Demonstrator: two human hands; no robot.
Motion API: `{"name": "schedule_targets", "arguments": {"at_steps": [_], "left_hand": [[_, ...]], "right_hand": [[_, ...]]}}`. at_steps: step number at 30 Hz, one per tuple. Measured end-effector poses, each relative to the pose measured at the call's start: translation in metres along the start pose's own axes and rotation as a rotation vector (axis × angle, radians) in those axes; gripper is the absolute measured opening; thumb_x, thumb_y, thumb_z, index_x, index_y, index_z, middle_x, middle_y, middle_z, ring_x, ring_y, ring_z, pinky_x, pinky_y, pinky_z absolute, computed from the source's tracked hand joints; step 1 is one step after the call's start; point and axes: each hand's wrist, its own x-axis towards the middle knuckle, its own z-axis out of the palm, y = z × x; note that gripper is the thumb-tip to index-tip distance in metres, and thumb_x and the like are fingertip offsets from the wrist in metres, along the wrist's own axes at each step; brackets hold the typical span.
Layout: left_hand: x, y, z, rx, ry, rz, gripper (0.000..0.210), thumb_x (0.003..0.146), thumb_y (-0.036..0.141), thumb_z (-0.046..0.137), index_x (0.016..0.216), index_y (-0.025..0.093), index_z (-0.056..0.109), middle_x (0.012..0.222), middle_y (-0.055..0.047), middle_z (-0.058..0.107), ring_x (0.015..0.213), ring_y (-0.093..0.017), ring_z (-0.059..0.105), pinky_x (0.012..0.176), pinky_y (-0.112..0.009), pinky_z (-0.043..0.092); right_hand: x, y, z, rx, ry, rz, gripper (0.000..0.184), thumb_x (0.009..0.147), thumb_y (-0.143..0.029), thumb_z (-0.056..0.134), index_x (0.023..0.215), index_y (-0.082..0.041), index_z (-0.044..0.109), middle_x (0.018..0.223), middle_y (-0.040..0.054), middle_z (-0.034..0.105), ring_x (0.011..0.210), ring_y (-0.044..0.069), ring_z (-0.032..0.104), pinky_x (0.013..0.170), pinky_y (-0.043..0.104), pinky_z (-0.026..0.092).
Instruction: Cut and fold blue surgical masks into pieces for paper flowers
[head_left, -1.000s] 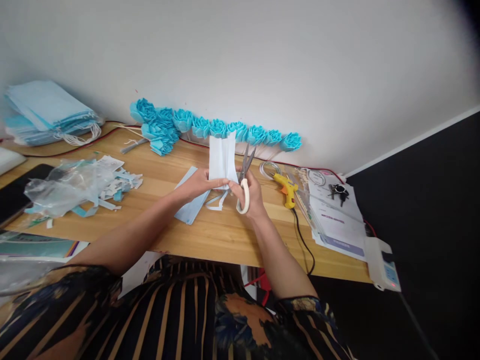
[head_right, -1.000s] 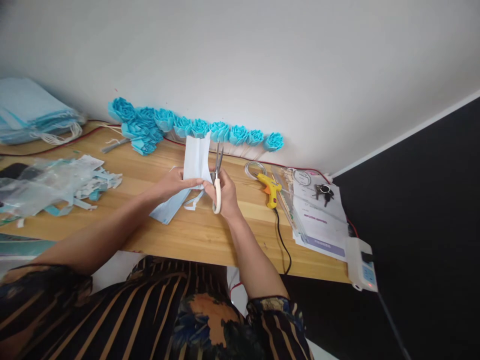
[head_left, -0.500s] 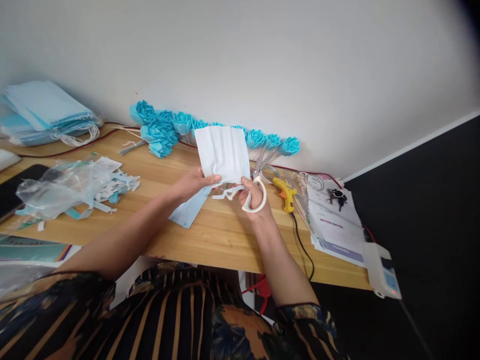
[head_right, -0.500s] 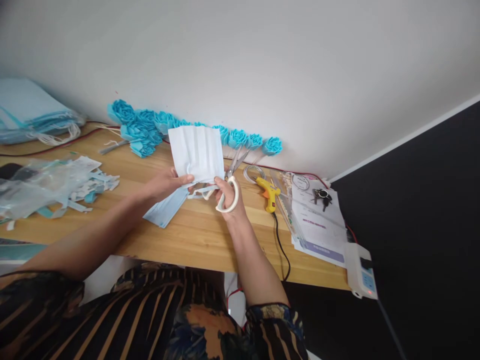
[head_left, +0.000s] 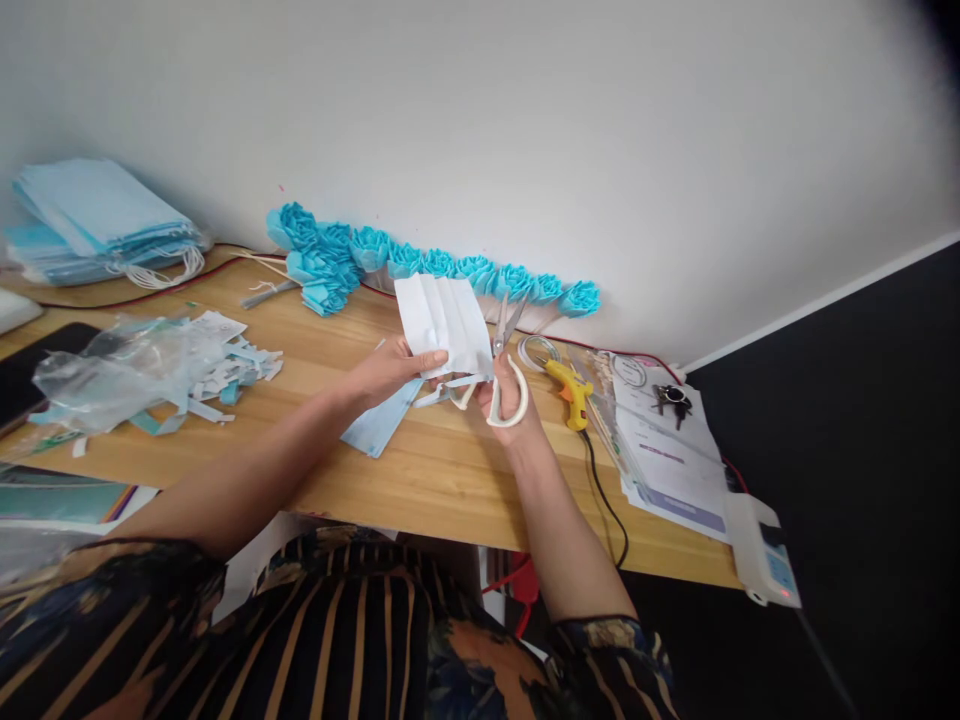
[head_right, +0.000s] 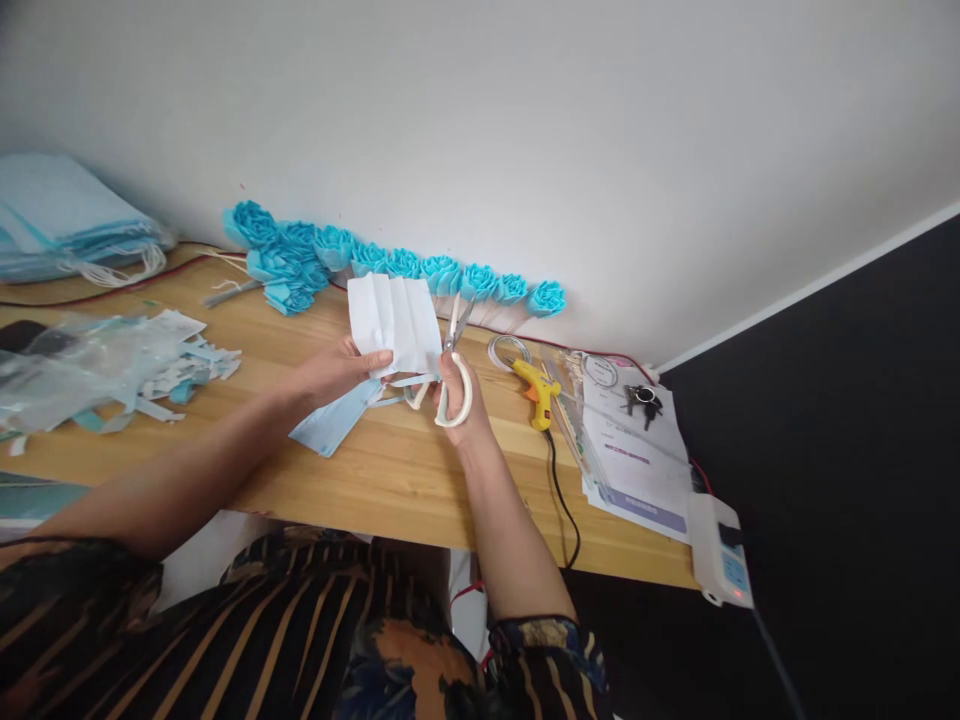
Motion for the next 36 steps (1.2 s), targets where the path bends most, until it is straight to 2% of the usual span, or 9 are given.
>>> {"name": "schedule_targets", "arguments": {"at_steps": [2,7,14,18,22,27,32,36], "left_hand": [[0.0,-0.002,0.001,0.051,0.012,0.023,0.033,0.071,0.044,0.083,0.081,0.014,0.075,0.072,-0.007,0.069,0.062,-0.015,0.06,0.06,-0.027,0.048],[0.003,-0.005,-0.002,0.187,0.059,0.045,0.028,0.074,0.04,0.08,0.083,0.013,0.077,0.077,-0.008,0.073,0.068,-0.019,0.065,0.062,-0.027,0.05],[0.006,-0.005,-0.005,0.341,0.11,-0.017,0.026,0.071,0.038,0.081,0.07,0.013,0.074,0.062,-0.006,0.065,0.05,-0.014,0.052,0.047,-0.025,0.037],[0.004,0.003,-0.004,0.344,0.061,-0.004,0.037,0.074,0.043,0.079,0.055,0.015,0.064,0.052,-0.003,0.055,0.048,-0.012,0.045,0.048,-0.025,0.031],[0.002,0.009,-0.006,0.297,-0.022,0.004,0.042,0.073,0.05,0.078,0.055,0.016,0.061,0.053,-0.002,0.052,0.051,-0.013,0.044,0.052,-0.026,0.032],[0.002,0.013,-0.013,0.402,-0.054,0.014,0.052,0.072,0.061,0.073,0.052,0.015,0.059,0.052,-0.002,0.05,0.051,-0.011,0.042,0.05,-0.024,0.031],[0.0,0.023,-0.015,0.415,-0.137,-0.016,0.049,0.072,0.056,0.075,0.055,0.014,0.058,0.054,0.0,0.051,0.052,-0.009,0.043,0.051,-0.023,0.037],[-0.001,0.028,-0.013,0.465,-0.131,-0.014,0.046,0.075,0.052,0.073,0.057,0.013,0.058,0.055,0.001,0.052,0.054,-0.009,0.045,0.054,-0.022,0.039]], "right_hand": [[-0.001,0.001,0.0,-0.038,-0.01,-0.005,0.054,0.067,-0.064,0.077,0.096,-0.021,0.062,0.089,0.0048,0.071,0.075,0.02,0.067,0.061,0.032,0.055],[-0.006,0.0,0.008,-0.168,0.059,-0.041,0.043,0.064,-0.039,0.086,0.095,-0.021,0.062,0.079,-0.0011,0.067,0.065,0.013,0.061,0.06,0.027,0.052],[-0.004,0.003,0.008,-0.158,0.147,-0.08,0.033,0.067,-0.03,0.083,0.089,-0.021,0.06,0.075,-0.0032,0.064,0.064,0.011,0.059,0.062,0.026,0.052],[-0.001,0.005,0.004,-0.009,0.107,-0.044,0.029,0.068,-0.03,0.082,0.081,-0.018,0.06,0.073,-0.0017,0.062,0.065,0.011,0.059,0.064,0.027,0.053],[0.0,0.001,0.004,0.08,0.036,0.034,0.027,0.069,-0.031,0.081,0.077,-0.018,0.058,0.064,-0.0032,0.056,0.064,0.012,0.057,0.066,0.029,0.052],[-0.002,-0.005,0.01,0.151,0.056,0.02,0.028,0.063,-0.027,0.083,0.075,-0.019,0.059,0.065,-0.004,0.055,0.063,0.01,0.052,0.066,0.029,0.051],[-0.004,-0.006,0.011,0.135,0.022,0.043,0.028,0.064,-0.028,0.084,0.075,-0.018,0.059,0.064,-0.0039,0.054,0.062,0.01,0.053,0.065,0.028,0.051],[-0.004,-0.004,0.008,0.064,-0.02,0.067,0.032,0.065,-0.036,0.085,0.074,-0.018,0.061,0.062,-0.0025,0.057,0.061,0.012,0.055,0.06,0.028,0.051]]}}
